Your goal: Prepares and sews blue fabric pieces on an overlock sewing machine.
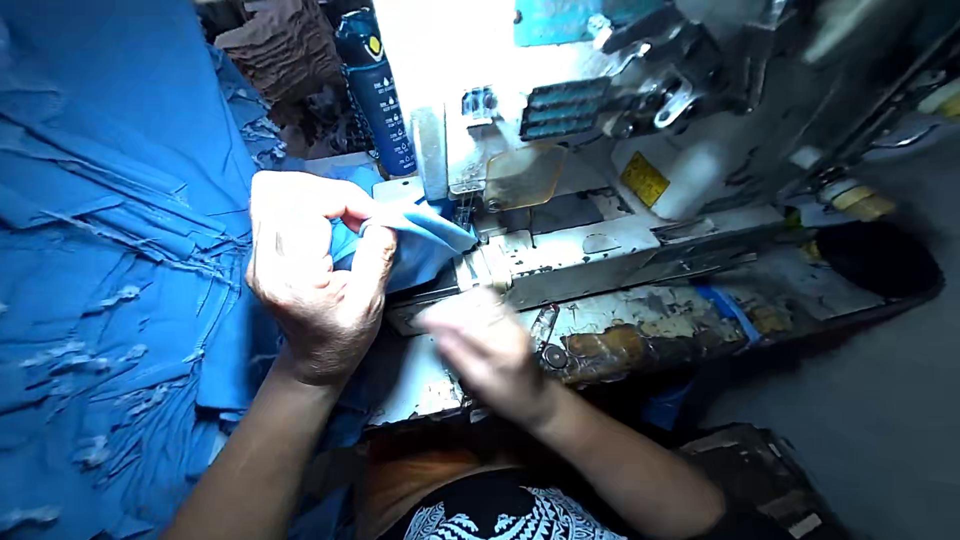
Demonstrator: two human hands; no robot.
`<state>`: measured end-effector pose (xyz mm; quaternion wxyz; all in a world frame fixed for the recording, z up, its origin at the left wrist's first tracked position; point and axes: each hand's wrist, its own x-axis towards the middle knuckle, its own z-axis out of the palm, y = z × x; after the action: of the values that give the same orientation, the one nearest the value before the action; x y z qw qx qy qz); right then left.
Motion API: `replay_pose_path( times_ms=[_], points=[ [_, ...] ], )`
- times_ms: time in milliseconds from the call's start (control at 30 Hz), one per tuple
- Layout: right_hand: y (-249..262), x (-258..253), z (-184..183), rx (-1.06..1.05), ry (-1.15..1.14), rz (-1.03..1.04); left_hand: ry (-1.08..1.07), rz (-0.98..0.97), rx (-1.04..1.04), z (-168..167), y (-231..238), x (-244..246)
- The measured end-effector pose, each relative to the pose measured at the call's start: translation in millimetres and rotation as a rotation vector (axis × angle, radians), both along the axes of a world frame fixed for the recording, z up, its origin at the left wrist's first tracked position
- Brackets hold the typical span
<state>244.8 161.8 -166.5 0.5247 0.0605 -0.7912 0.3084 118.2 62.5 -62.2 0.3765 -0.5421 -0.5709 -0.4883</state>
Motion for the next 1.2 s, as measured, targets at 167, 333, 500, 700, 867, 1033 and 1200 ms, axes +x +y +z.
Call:
replay_pose_path(
  times_ms=[167, 333, 500, 700, 867, 1033, 1200],
  points=[
    [60, -1, 42, 0.016, -0.004, -0.159, 0.094, -0.042, -0.035, -11, 1, 8],
    [47, 22, 40, -0.100, -0.204, 0.169, 0.308, -0.027, -0.131, -27, -11, 13],
    [-4, 76, 8, -0.292, -0.180, 0.339, 0.195, -0.203, -0.261, -46, -33, 35],
    [-7, 82, 4, -0.040, -0.174, 0.171, 0.504, -0.114, -0.898, 18, -30, 70],
    [28, 60, -24, -0.283, -0.326, 0.317, 0.553, -0.038, -1.312, 37, -8, 46],
    [20, 54, -33, -0.400, -0.294, 0.303, 0.511, 0.048, -1.246, 44, 3, 2],
    [33, 40, -37, -0.310, -0.290, 0.255, 0.530, 0.009, -1.206, 52, 10, -19]
  ],
)
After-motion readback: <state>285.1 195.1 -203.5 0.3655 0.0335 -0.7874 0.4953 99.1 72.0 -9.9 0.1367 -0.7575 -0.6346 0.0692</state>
